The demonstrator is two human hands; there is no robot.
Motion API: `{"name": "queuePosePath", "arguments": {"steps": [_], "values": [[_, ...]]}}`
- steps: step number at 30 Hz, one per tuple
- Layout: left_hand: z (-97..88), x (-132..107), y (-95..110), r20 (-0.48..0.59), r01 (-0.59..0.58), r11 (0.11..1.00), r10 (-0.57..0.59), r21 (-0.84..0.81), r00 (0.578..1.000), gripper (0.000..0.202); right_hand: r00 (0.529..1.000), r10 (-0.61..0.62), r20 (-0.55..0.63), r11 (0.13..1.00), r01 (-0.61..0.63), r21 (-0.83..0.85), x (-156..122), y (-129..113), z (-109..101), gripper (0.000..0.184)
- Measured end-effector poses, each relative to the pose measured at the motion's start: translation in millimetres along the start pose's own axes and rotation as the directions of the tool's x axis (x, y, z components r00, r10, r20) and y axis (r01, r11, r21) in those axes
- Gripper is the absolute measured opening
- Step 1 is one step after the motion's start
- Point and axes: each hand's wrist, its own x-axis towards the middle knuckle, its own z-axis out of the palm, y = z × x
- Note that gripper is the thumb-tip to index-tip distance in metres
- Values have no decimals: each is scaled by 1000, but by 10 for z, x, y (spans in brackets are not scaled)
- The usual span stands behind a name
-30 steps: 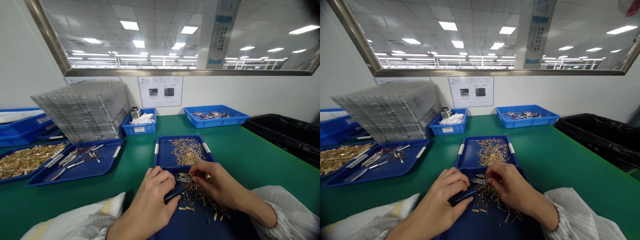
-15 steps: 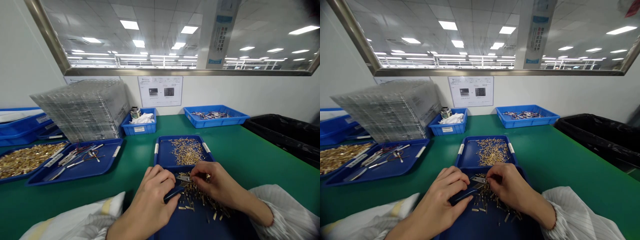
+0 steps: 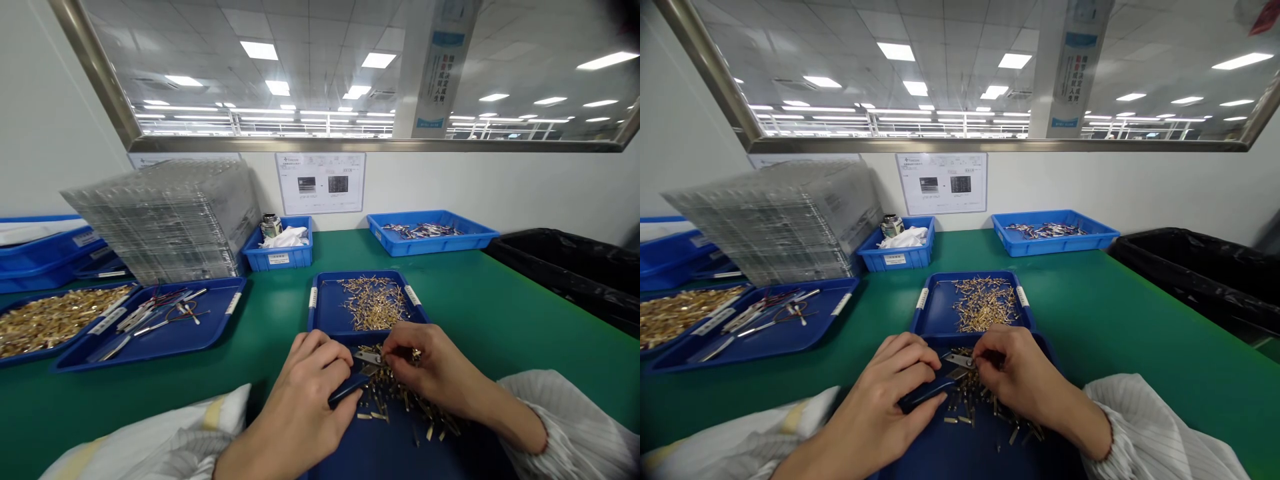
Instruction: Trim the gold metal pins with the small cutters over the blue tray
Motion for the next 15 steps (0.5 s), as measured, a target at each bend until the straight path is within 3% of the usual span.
{"name": "queuePosePath", "arguments": {"steps": [8,12,15], "values": [[-25,9,48,-133,-33,996,22,-77,991,5,992,48,-117,984,-28,174,-6,-84,-47,16],[-20,17,48,-158,20,984,-48,-178,986,9,990,128,-59,912,-94,400,17,-35,-39,14],[-18,18,27,-101,67,974,-91,-214,991,12,990,140,-18,919,-123,374,17,-27,-32,14]]}}
